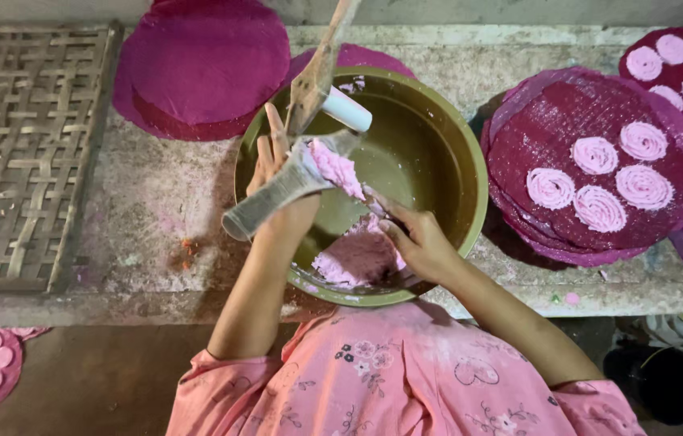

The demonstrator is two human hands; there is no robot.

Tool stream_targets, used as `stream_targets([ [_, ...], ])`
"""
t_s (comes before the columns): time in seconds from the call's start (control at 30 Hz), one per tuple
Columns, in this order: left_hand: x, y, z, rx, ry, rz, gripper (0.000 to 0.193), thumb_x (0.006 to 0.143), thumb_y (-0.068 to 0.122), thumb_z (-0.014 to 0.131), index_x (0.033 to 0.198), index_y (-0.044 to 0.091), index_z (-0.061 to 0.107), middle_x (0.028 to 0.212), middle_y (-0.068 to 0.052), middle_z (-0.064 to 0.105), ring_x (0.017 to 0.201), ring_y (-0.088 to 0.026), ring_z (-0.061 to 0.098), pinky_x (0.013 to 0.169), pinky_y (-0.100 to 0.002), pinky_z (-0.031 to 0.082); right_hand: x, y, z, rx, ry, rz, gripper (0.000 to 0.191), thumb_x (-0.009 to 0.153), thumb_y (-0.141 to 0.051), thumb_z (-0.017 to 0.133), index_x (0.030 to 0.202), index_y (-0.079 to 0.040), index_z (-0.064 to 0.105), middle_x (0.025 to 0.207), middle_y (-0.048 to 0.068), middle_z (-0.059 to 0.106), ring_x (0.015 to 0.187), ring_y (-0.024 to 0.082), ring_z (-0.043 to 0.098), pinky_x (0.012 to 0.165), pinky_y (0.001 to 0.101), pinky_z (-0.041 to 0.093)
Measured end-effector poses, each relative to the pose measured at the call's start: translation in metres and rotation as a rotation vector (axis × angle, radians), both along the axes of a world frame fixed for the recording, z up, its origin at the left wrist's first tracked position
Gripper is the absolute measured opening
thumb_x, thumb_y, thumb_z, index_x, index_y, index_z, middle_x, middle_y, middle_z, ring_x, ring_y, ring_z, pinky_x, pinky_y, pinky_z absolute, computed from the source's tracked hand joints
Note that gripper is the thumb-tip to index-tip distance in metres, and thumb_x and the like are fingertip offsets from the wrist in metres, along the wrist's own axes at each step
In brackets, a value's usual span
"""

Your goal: The person loads pink paste into a wooden hand press and squeezes rosette swirls onto round magenta boards, placing each rosette in a pattern. When a board is filled, the person sets it aside with other finished boards and continues pressing more rosettes.

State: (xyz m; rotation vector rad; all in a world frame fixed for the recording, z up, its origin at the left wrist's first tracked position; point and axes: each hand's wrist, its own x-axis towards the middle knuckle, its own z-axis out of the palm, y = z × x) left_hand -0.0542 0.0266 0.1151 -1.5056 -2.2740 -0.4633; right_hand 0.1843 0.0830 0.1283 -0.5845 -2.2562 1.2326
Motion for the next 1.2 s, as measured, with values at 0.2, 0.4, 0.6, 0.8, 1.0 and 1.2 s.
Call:
stream_targets([
  [0.2, -0.044, -0.014, -0.010, 0.318, -0.832, 0.117, 0.076, 0.088, 0.018, 0.072, 0.151, 0.003, 0.034, 0.121, -0.016, 0.070, 0.090, -0.018, 0.067, 0.072, -0.026, 0.060, 0.012, -0.008, 0.032, -0.179, -0.602, 0.072, 0.052, 0.104, -0.013, 0.053, 0.156, -0.013, 0.046, 0.112, 0.030, 0.068, 0.099, 0.031, 0.069, 0.092, 0.0343, 0.055],
  [0.4, -0.017, -0.042, -0.020, 0.688, -1.665, -0.269, 0.036, 0.074, -0.004, 0.066, 0.109, 0.000, 0.062, 0.092, -0.005, 0.063, 0.080, -0.018, 0.061, 0.066, -0.031, 0.051, 0.011, 0.023, 0.056, 0.447, -0.353, 0.281, 0.076, 0.107, -0.022, 0.056, 0.172, -0.019, 0.017, 0.146, 0.026, 0.052, 0.133, 0.038, 0.058, 0.109, 0.0425, 0.050],
  [0.6, 0.148, -0.025, -0.031, 0.200, -2.336, -0.559, 0.042, 0.067, -0.002, 0.067, 0.109, -0.002, 0.070, 0.101, -0.013, 0.072, 0.090, -0.022, 0.068, 0.077, -0.033, 0.055, 0.042, 0.063, 0.038, -0.653, 0.799, 0.297, 0.101, 0.097, -0.067, 0.058, 0.160, -0.027, -0.010, 0.160, 0.026, 0.031, 0.128, 0.034, 0.055, 0.087, 0.0472, 0.058],
  [0.8, 0.188, -0.013, 0.017, 0.096, -1.543, -0.764, 0.044, 0.081, 0.012, 0.079, 0.122, 0.008, 0.064, 0.115, -0.006, 0.069, 0.106, -0.015, 0.066, 0.091, -0.031, 0.054, 0.155, 0.114, 0.069, -0.971, 0.614, 0.426, 0.091, 0.113, -0.055, 0.056, 0.163, 0.014, 0.025, 0.131, 0.038, 0.056, 0.104, 0.032, 0.071, 0.077, 0.0459, 0.062],
  [1.0, 0.266, 0.002, 0.038, -0.176, -0.950, -0.681, 0.037, 0.079, 0.013, 0.080, 0.114, 0.011, 0.070, 0.109, -0.005, 0.073, 0.101, -0.014, 0.068, 0.086, -0.032, 0.056, 0.231, 0.101, 0.080, 0.448, 0.484, 0.404, 0.037, 0.098, -0.025, 0.053, 0.128, -0.011, 0.035, 0.126, 0.032, 0.063, 0.108, 0.049, 0.070, 0.088, 0.0491, 0.064],
  [1.2, 0.320, 0.054, 0.059, -0.200, -1.161, -0.814, 0.030, 0.077, 0.013, 0.082, 0.106, 0.014, 0.076, 0.104, -0.005, 0.076, 0.095, -0.013, 0.071, 0.082, -0.033, 0.058, 0.276, 0.116, 0.074, 0.405, 0.235, 0.301, 0.073, 0.099, -0.025, 0.059, 0.163, -0.013, 0.026, 0.155, 0.028, 0.049, 0.141, 0.044, 0.056, 0.119, 0.0469, 0.047],
])
